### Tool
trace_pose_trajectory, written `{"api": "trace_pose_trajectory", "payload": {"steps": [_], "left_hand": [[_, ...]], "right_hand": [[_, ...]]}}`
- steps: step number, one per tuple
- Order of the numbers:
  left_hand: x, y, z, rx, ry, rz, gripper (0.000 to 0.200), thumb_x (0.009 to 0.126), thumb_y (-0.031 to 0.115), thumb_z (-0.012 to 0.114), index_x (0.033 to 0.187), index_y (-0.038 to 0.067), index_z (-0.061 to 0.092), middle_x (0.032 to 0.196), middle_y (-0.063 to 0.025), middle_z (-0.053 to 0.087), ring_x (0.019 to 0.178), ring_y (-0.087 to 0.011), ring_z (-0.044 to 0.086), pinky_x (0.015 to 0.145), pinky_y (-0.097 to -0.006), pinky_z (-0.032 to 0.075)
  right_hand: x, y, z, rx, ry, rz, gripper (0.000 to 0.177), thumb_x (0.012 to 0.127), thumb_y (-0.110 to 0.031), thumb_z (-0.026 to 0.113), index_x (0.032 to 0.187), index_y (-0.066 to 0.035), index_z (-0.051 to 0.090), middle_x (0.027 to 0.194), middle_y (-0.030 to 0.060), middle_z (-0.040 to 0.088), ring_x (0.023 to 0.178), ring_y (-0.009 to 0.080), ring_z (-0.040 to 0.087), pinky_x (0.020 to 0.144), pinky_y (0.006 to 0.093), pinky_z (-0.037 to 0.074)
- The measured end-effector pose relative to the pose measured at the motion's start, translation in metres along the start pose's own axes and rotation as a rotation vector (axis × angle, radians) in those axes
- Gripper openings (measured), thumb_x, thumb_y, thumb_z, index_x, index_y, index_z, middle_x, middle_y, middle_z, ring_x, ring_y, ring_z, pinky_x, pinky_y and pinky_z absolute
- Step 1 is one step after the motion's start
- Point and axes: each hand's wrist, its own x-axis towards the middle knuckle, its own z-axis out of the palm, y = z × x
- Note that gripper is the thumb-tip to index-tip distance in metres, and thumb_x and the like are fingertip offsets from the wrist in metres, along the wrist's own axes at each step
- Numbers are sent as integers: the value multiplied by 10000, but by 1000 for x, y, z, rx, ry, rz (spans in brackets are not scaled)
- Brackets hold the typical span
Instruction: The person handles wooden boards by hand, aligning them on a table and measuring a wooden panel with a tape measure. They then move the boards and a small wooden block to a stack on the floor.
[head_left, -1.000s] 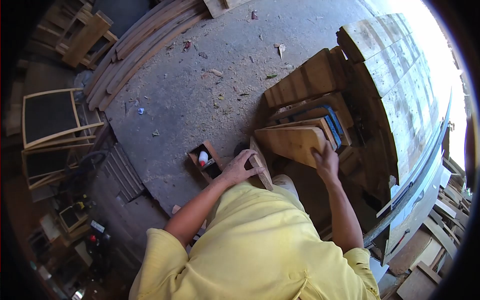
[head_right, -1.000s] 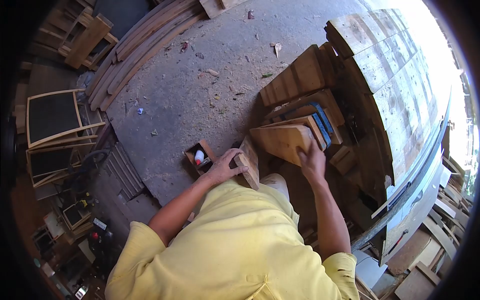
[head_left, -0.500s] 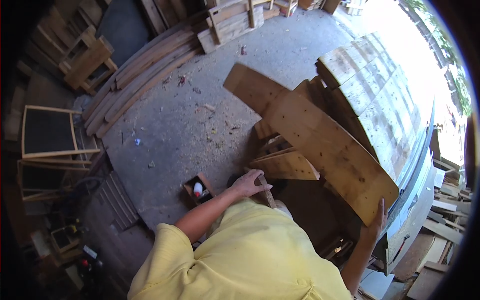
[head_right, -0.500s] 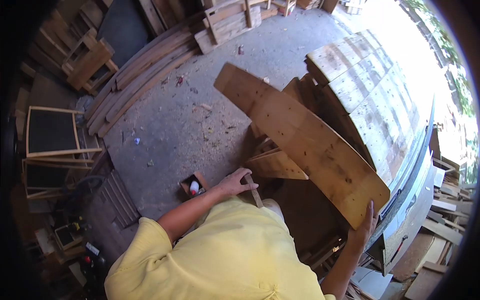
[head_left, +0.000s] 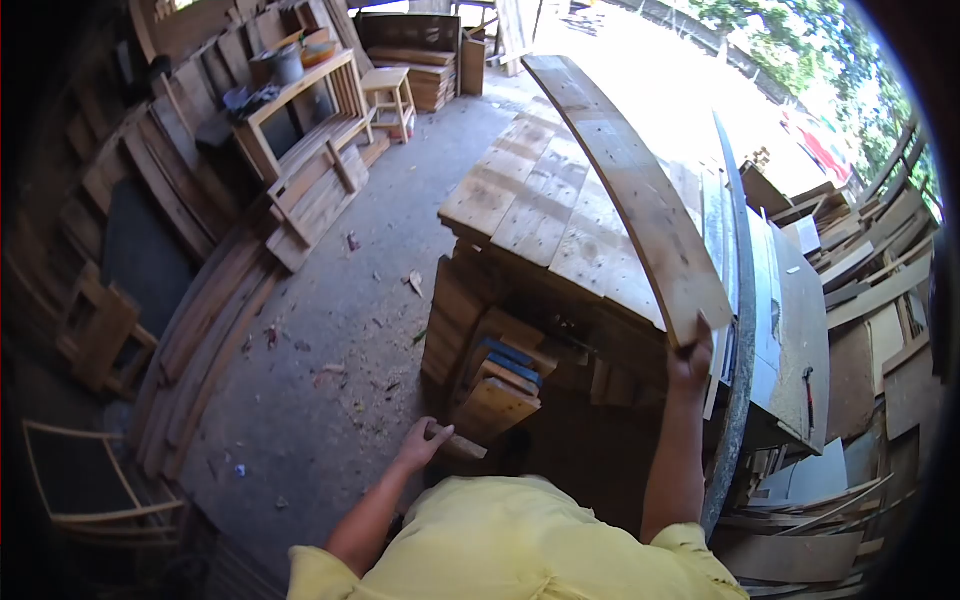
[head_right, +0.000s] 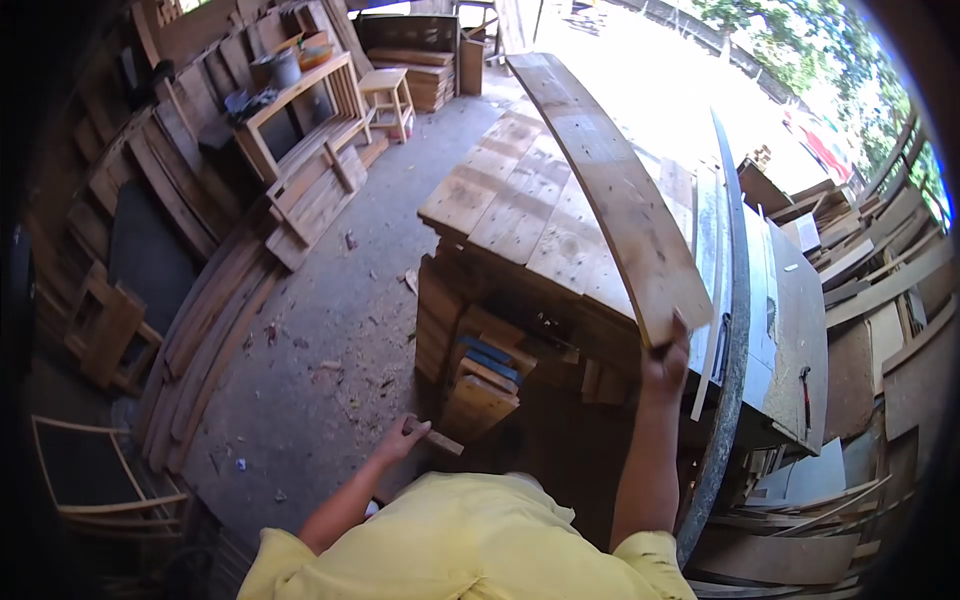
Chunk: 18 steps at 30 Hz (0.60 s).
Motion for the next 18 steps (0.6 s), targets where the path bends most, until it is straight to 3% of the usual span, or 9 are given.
{"api": "trace_pose_trajectory", "payload": {"steps": [3,7,10,11,13,14,15,17,18], "left_hand": [[1,8,-4,-13,27,19,748,814,607,649,1224,-9,539,1140,-216,593,1090,-307,567,956,-383,430],[3,15,0,-4,130,-51,737,812,611,652,1212,1,551,1125,-203,604,1069,-297,579,941,-386,437],[5,2,3,-39,60,-97,746,803,627,650,1217,13,556,1102,-177,617,1049,-281,584,933,-386,441],[7,-6,7,-54,108,-128,731,805,621,654,1209,19,561,1082,-160,623,1023,-270,591,917,-378,450],[12,-30,16,-56,161,-161,717,806,616,657,1200,24,566,1062,-143,629,998,-260,598,902,-370,458],[15,-47,21,-71,210,-187,692,811,598,664,1199,33,566,1043,-122,632,964,-241,607,873,-361,472],[23,-50,23,-88,261,-208,668,817,581,671,1197,41,566,1025,-102,635,929,-222,615,844,-351,485],[7,-7,21,-135,223,-267,651,820,564,678,1215,60,561,1048,-94,634,936,-208,624,817,-345,495],[3,13,21,-196,184,-323,636,823,547,686,1233,78,556,1071,-86,633,944,-194,633,791,-338,505]], "right_hand": [[71,21,12,171,81,38,462,834,-36,688,1268,-47,529,1213,132,621,1131,296,597,960,465,508],[147,52,4,236,166,24,487,817,-47,702,1272,-73,531,1204,105,623,1104,279,609,941,429,523],[158,84,13,-278,114,-286,463,805,-54,715,1237,-37,550,1183,54,611,1059,236,606,866,364,518],[162,89,6,-266,118,-284,463,805,-54,715,1237,-37,550,1183,54,611,1059,236,606,866,364,518],[159,95,-9,-635,65,-314,456,827,-55,702,1252,-28,539,1196,63,605,1062,225,604,883,349,509],[160,96,-22,-806,2,-244,489,826,-63,713,1285,-61,542,1270,101,589,1137,302,581,943,351,486],[156,96,-24,-794,6,-246,489,826,-63,713,1285,-61,542,1270,101,589,1137,302,581,943,351,486],[133,92,-11,-1478,-309,-622,497,830,-30,645,1306,-148,560,1350,137,544,1240,376,508,1051,417,404],[128,86,-4,-1470,-301,-618,497,830,-30,645,1306,-148,560,1350,137,544,1240,376,508,1051,417,404]]}}
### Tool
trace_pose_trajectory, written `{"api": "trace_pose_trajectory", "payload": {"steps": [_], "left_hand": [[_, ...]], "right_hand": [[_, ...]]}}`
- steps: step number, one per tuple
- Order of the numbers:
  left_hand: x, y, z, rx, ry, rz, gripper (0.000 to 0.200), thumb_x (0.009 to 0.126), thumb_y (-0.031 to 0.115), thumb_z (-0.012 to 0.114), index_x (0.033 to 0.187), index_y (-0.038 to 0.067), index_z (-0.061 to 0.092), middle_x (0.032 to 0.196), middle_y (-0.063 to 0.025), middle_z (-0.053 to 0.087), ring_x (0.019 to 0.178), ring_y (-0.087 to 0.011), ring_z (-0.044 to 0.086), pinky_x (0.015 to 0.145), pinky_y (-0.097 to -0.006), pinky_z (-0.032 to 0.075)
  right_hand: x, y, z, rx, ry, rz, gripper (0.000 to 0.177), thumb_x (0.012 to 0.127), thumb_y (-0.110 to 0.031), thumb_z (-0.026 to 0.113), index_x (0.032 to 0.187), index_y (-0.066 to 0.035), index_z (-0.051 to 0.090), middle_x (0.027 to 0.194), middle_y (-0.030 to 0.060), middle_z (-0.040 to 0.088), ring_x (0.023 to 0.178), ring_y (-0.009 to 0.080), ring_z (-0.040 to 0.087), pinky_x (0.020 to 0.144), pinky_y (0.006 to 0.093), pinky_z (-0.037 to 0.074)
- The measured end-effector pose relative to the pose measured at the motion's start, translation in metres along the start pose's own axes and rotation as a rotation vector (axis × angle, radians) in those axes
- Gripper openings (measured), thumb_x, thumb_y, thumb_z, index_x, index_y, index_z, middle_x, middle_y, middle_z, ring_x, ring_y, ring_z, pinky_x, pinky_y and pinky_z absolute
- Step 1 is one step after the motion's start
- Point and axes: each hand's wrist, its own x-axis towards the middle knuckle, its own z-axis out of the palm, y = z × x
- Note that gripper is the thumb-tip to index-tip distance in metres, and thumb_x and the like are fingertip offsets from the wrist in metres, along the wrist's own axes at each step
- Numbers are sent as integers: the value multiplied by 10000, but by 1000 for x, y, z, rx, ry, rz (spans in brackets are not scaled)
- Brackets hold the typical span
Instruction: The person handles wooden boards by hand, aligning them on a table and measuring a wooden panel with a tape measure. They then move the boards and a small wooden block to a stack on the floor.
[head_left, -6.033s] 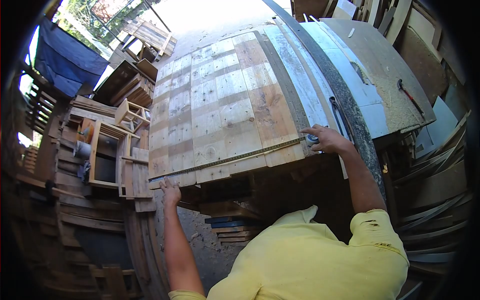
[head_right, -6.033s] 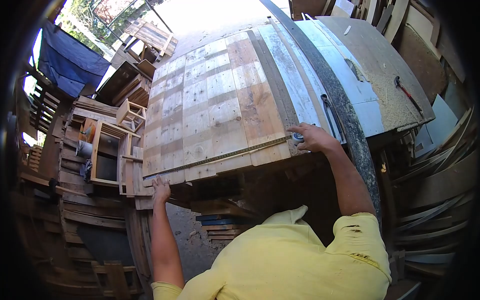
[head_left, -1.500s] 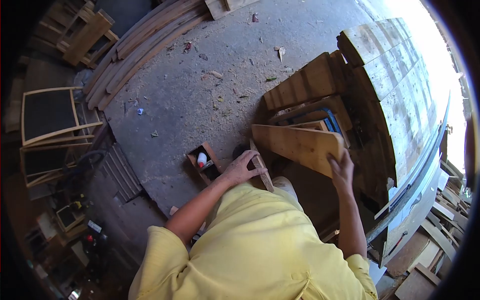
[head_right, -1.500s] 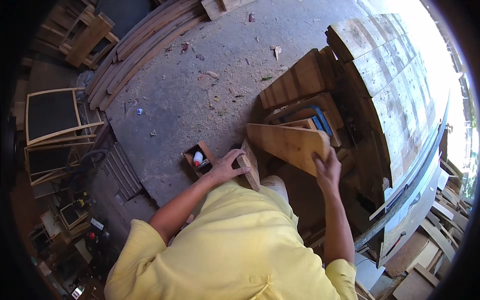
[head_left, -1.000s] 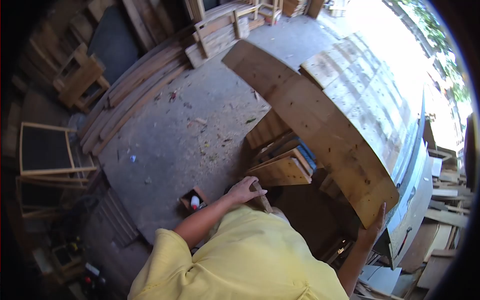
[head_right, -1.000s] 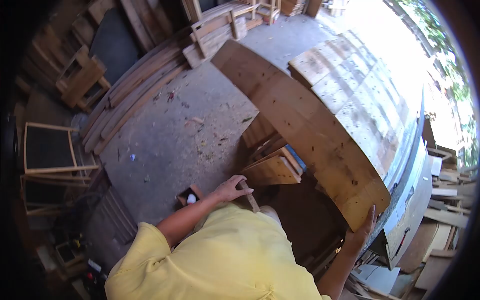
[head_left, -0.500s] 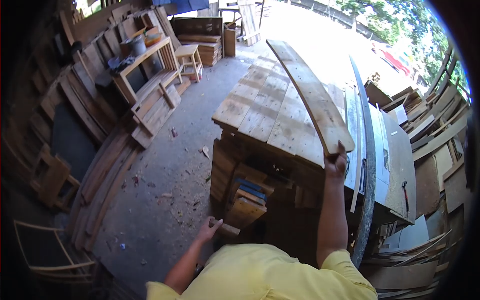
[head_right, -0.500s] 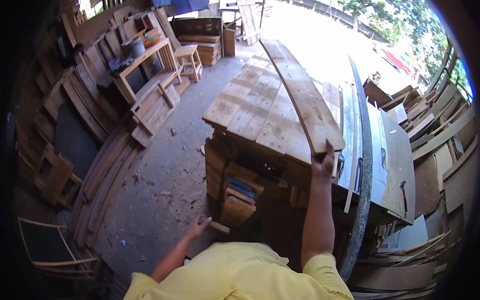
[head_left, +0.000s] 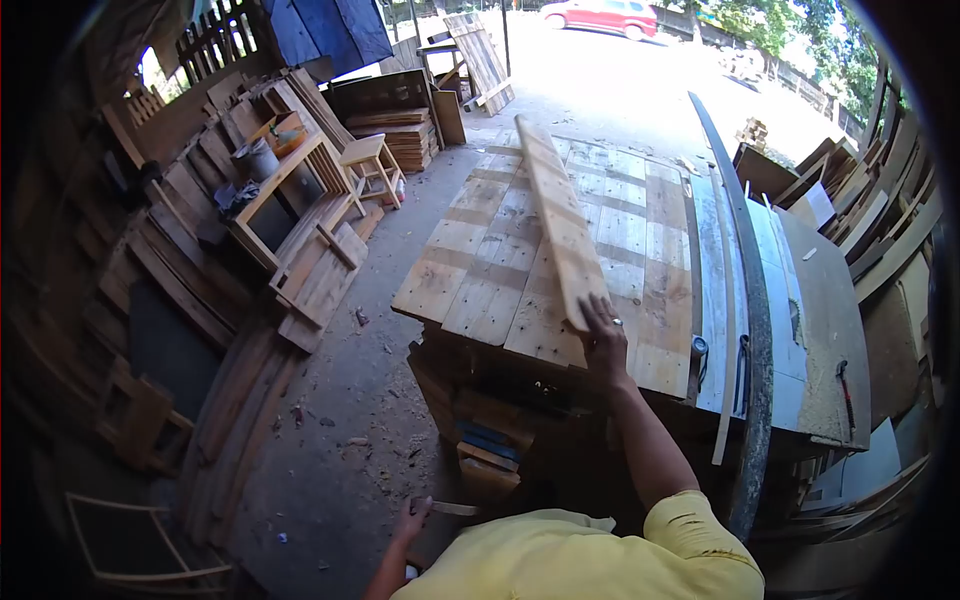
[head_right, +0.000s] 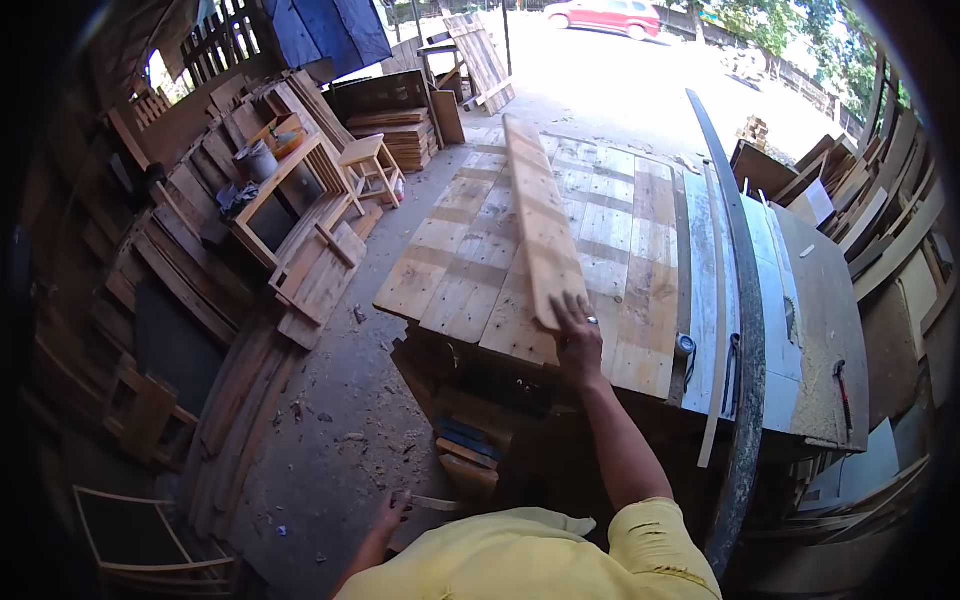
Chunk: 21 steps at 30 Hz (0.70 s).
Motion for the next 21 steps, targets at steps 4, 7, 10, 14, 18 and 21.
{"api": "trace_pose_trajectory", "payload": {"steps": [4,7,10,14,18,21], "left_hand": [[1,4,6,4,-29,-50,629,833,529,685,1285,119,533,1117,-80,627,997,-180,634,770,-338,513],[0,10,14,-56,-14,-74,610,847,509,679,1301,133,523,1135,-78,622,1024,-190,633,766,-345,514],[1,11,17,-85,6,-88,612,853,498,677,1316,134,511,1136,-79,621,1021,-202,634,778,-357,511],[0,19,19,-103,6,-104,621,851,492,682,1325,134,502,1152,-84,614,1027,-213,633,789,-371,509],[3,25,20,-91,16,-118,633,850,498,681,1322,117,497,1153,-71,611,1019,-211,634,788,-369,505],[6,20,19,-104,9,-114,685,828,509,700,1350,128,474,1174,-75,611,1056,-223,622,828,-401,496]], "right_hand": [[-6,2,-4,-529,-310,-322,540,807,-19,539,1293,-249,585,1381,155,512,1304,417,435,1119,508,287],[-3,8,-6,-530,-330,-348,543,802,-24,521,1288,-257,590,1377,156,517,1310,426,424,1117,524,281],[1,8,-11,-505,-361,-367,537,812,-34,514,1299,-252,581,1379,152,516,1319,421,413,1122,522,270],[3,8,-17,-536,-427,-386,496,838,-92,540,1315,-227,563,1401,152,491,1331,407,399,1133,513,247],[6,-13,-31,-224,-615,-282,548,811,-217,679,1339,-191,534,1463,131,423,1379,387,328,1140,512,226],[-5,-25,-32,-104,-604,-211,664,779,-248,737,1385,-154,483,1529,114,318,1430,371,223,1162,504,169]]}}
